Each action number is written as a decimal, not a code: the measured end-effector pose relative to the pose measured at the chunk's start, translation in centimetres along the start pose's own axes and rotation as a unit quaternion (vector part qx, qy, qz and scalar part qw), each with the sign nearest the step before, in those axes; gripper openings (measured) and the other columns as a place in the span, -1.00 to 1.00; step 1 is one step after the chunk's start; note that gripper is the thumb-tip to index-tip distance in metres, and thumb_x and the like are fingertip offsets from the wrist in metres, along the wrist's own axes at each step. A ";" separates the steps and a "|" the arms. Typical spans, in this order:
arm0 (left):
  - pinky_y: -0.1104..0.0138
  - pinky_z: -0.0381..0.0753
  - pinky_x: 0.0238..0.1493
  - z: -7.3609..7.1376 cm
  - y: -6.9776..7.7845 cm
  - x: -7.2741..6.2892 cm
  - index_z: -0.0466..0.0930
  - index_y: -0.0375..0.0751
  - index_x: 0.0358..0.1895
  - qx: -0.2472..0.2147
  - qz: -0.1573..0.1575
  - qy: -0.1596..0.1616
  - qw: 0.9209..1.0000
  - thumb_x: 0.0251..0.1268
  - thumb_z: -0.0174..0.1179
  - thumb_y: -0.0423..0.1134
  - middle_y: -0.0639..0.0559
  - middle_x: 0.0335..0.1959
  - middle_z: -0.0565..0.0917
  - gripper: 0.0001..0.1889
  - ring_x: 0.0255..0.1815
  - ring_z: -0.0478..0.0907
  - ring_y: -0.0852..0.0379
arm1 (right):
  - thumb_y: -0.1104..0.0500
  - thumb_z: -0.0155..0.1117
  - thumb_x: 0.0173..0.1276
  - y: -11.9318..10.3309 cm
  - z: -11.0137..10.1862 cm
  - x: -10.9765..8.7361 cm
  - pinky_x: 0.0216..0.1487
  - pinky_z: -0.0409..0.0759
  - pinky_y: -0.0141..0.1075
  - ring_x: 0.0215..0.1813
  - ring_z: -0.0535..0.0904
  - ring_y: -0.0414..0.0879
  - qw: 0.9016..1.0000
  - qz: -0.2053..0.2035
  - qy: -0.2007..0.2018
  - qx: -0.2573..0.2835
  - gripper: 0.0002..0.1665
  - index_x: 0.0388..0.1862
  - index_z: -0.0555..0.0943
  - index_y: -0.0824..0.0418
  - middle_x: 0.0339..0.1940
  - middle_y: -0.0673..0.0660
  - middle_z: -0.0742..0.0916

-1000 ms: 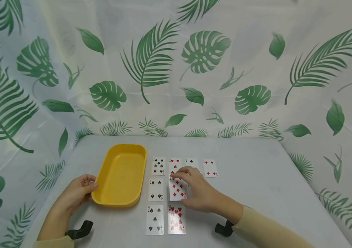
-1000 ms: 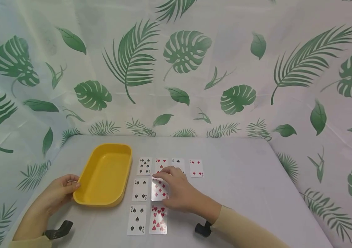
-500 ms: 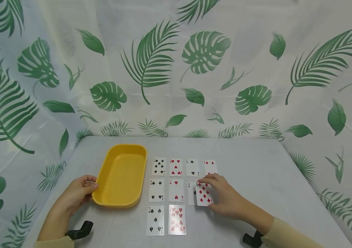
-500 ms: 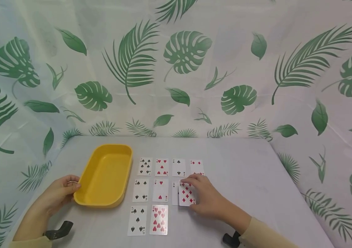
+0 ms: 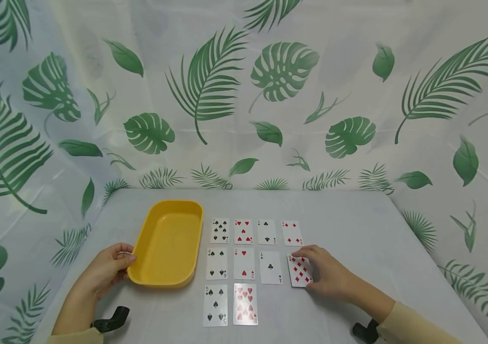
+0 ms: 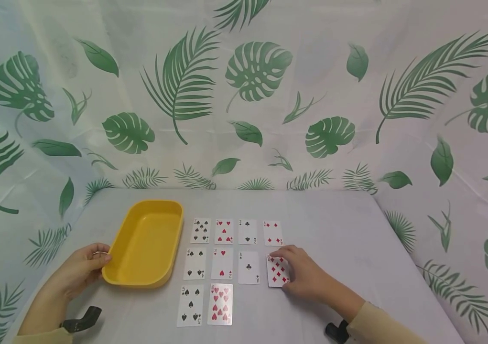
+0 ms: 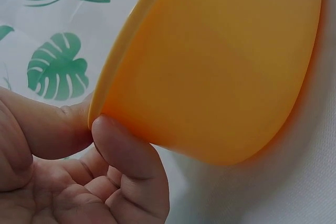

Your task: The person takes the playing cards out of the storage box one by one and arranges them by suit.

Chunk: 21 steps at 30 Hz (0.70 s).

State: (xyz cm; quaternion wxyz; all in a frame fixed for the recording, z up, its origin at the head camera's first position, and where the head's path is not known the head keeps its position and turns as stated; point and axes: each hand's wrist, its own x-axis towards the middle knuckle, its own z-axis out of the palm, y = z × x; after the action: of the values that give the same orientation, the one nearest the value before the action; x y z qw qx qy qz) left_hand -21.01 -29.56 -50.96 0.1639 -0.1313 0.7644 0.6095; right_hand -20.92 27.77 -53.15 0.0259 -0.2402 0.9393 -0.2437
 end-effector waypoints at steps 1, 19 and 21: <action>0.33 0.69 -0.31 0.0 0.0 0.0 0.34 -0.46 0.27 0.000 0.000 0.001 1.000 0.65 0.14 -0.33 0.08 -0.26 0.67 -0.66 -0.35 0.61 0.14 | 0.39 0.67 -0.04 0.0 0.0 0.0 0.40 0.59 0.09 0.40 0.57 0.09 1.000 -0.002 0.000 0.002 -0.07 0.38 0.61 -0.02 0.34 -0.02 0.65; 0.32 0.71 -0.27 -0.2 -0.1 0.3 0.36 -0.41 0.27 0.001 -0.001 0.001 1.000 0.66 0.16 -0.29 0.08 -0.26 0.70 -0.66 -0.34 0.63 0.14 | 0.33 0.68 0.02 0.4 0.1 -0.1 0.40 0.46 0.34 0.47 0.51 0.25 1.000 0.017 0.016 -0.013 -0.12 0.38 0.61 0.03 0.41 0.09 0.66; 0.30 0.73 -0.25 -0.4 -0.1 0.2 0.37 -0.41 0.27 0.005 -0.001 -0.001 1.000 0.67 0.15 -0.28 0.07 -0.25 0.71 -0.66 -0.34 0.64 0.14 | 0.25 0.66 0.06 0.1 0.1 -0.2 0.38 0.41 0.41 0.51 0.48 0.28 0.999 0.025 0.032 -0.028 -0.16 0.39 0.62 0.02 0.45 0.11 0.65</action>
State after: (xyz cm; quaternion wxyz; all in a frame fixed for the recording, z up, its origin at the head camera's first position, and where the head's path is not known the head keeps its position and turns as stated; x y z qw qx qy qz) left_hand -21.24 -29.95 -51.05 0.1657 -0.1305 0.7670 0.6060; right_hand -20.80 27.87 -53.28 -0.0043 -0.2089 0.9518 -0.2245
